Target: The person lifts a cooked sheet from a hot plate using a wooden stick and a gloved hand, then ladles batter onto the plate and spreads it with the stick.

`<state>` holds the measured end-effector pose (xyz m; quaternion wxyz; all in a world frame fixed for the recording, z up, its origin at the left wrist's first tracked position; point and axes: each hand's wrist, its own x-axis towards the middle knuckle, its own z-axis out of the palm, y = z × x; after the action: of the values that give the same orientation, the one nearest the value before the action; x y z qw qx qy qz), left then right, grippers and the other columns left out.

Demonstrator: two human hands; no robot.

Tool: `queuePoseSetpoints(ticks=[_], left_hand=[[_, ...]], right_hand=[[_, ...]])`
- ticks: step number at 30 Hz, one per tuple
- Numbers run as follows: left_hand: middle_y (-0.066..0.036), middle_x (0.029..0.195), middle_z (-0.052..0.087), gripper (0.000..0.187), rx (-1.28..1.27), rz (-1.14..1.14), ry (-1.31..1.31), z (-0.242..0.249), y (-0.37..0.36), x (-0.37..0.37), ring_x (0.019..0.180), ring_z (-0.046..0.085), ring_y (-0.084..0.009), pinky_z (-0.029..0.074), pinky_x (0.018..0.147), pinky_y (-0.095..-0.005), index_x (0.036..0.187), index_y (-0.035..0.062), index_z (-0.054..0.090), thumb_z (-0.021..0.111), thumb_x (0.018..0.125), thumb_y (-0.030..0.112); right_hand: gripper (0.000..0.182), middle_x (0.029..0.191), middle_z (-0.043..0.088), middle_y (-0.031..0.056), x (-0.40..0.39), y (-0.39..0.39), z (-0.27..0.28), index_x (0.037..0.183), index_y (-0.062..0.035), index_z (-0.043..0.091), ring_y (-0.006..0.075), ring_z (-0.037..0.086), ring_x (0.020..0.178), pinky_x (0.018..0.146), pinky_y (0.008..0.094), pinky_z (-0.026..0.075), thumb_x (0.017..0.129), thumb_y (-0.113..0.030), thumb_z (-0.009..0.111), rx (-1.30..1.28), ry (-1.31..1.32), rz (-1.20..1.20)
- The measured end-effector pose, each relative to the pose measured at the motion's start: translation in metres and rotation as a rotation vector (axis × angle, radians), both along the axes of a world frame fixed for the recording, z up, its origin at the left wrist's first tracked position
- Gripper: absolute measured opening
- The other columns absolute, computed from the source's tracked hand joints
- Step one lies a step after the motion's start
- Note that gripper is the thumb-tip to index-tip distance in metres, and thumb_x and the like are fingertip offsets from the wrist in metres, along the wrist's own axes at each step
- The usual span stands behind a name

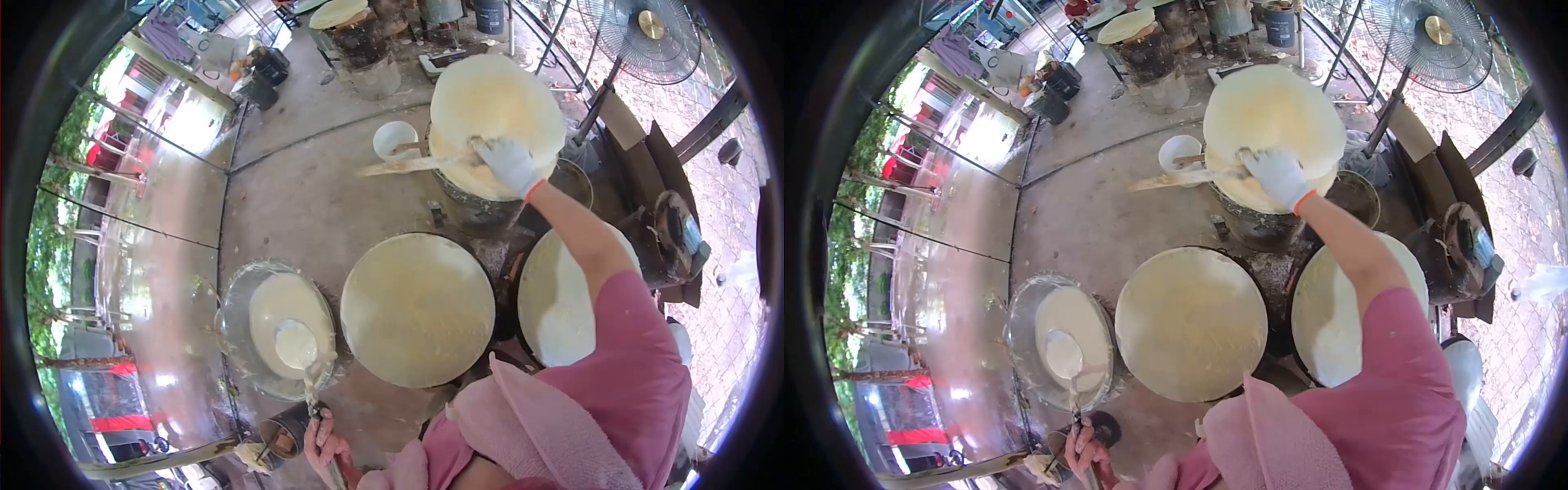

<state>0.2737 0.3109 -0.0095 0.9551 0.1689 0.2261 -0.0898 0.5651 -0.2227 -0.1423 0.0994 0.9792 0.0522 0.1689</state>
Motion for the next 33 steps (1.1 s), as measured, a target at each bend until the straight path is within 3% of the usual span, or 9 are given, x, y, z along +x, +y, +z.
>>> queuePoseSetpoints(ticks=[1, 4, 10, 13, 16, 21, 24, 28, 33], left_hand=[[-0.005, 0.079, 0.051, 0.033, -0.001, 0.003, 0.016, -0.003, 0.004, -0.003, 0.037, 0.037, -0.0053, 0.030, 0.035, -0.0194, 0.118, -0.0128, 0.043, 0.039, 0.102, 0.016], [-0.019, 0.132, 0.056, 0.042, 1.168, -0.263, 0.115, -0.041, 0.067, -0.043, 0.102, 0.061, -0.0273, 0.051, 0.080, -0.0269, 0.135, 0.0081, 0.052, 0.057, 0.094, 0.009], [-0.017, 0.114, 0.063, 0.037, 1.036, 0.034, 0.063, 0.003, 0.015, -0.014, 0.087, 0.062, -0.0163, 0.050, 0.069, -0.0254, 0.127, -0.0083, 0.052, 0.051, 0.093, 0.007], [0.000, 0.069, 0.046, 0.030, 0.160, 0.170, 0.196, 0.021, 0.029, 0.014, 0.039, 0.036, -0.0051, 0.028, 0.039, -0.0209, 0.113, -0.0063, 0.050, 0.041, 0.102, 0.021], [0.000, 0.063, 0.048, 0.032, 1.275, -0.196, 0.243, 0.055, 0.019, 0.045, 0.038, 0.038, -0.0078, 0.027, 0.035, -0.0234, 0.106, -0.0058, 0.057, 0.048, 0.100, 0.024], [0.003, 0.061, 0.042, 0.026, 0.886, -0.183, 0.222, 0.002, 0.122, 0.079, 0.039, 0.034, -0.0053, 0.024, 0.036, -0.0221, 0.100, -0.0044, 0.056, 0.053, 0.098, 0.021], [0.004, 0.062, 0.042, 0.026, 0.178, -0.122, 0.117, -0.078, 0.196, 0.101, 0.039, 0.033, -0.0050, 0.024, 0.038, -0.0219, 0.101, -0.0056, 0.055, 0.052, 0.097, 0.020], [0.001, 0.063, 0.042, 0.024, 0.654, -0.412, 0.210, -0.166, 0.269, 0.122, 0.039, 0.034, -0.0080, 0.027, 0.040, -0.0249, 0.101, -0.0069, 0.054, 0.050, 0.097, 0.016], [-0.003, 0.063, 0.048, 0.023, 0.696, -0.722, 0.203, -0.213, 0.326, 0.130, 0.043, 0.045, -0.0163, 0.034, 0.043, -0.0312, 0.098, -0.0050, 0.056, 0.053, 0.095, 0.018]], right_hand=[[0.038, 0.099, 0.065, 0.0054, 0.005, -0.001, -0.031, 0.126, -0.0148, 0.050, 0.0248, 0.066, 0.088, 0.068, 0.0408, 0.055, 0.088, -0.015, 0.053, 0.027, 0.014, -0.015], [0.042, 0.101, 0.065, 0.0064, 0.003, -0.001, -0.099, 0.128, -0.0150, 0.050, 0.0259, 0.066, 0.090, 0.071, 0.0400, 0.054, 0.087, -0.017, 0.056, 0.098, 0.034, -0.048], [0.035, 0.098, 0.066, 0.0099, -0.011, 0.002, -0.119, 0.119, -0.0144, 0.057, 0.0283, 0.065, 0.089, 0.073, 0.0421, 0.053, 0.084, -0.015, 0.058, 0.205, 0.076, -0.100], [0.028, 0.093, 0.067, 0.0135, -0.007, 0.008, -0.107, 0.110, -0.0127, 0.062, 0.0338, 0.064, 0.087, 0.073, 0.0449, 0.052, 0.082, -0.014, 0.059, 0.426, 0.046, -0.072], [0.046, 0.109, 0.062, 0.0205, -0.020, 0.023, -0.082, 0.127, -0.0155, 0.058, 0.0389, 0.058, 0.101, 0.087, 0.0477, 0.048, 0.081, -0.019, 0.063, 0.463, 0.157, -0.135], [0.053, 0.124, 0.055, 0.0194, -0.074, 0.071, -0.069, 0.137, -0.0137, 0.049, 0.0373, 0.059, 0.107, 0.086, 0.0429, 0.051, 0.088, -0.026, 0.064, 0.444, 0.115, -0.431], [0.054, 0.137, 0.052, 0.0143, -0.123, 0.090, -0.101, 0.141, -0.0055, 0.044, 0.0271, 0.060, 0.112, 0.088, 0.0351, 0.050, 0.089, -0.006, 0.060, 1.096, 0.149, -0.334], [0.054, 0.137, 0.053, 0.0089, -0.226, 0.226, -0.047, 0.141, 0.0015, 0.044, 0.0146, 0.054, 0.116, 0.092, 0.0265, 0.047, 0.088, 0.010, 0.052, 1.329, 0.079, -0.332], [0.036, 0.095, 0.061, -0.0037, -0.337, 0.399, -0.022, 0.126, -0.0029, 0.060, 0.0032, 0.051, 0.072, 0.063, 0.0182, 0.042, 0.090, 0.001, 0.058, 1.636, 0.284, -0.646]])
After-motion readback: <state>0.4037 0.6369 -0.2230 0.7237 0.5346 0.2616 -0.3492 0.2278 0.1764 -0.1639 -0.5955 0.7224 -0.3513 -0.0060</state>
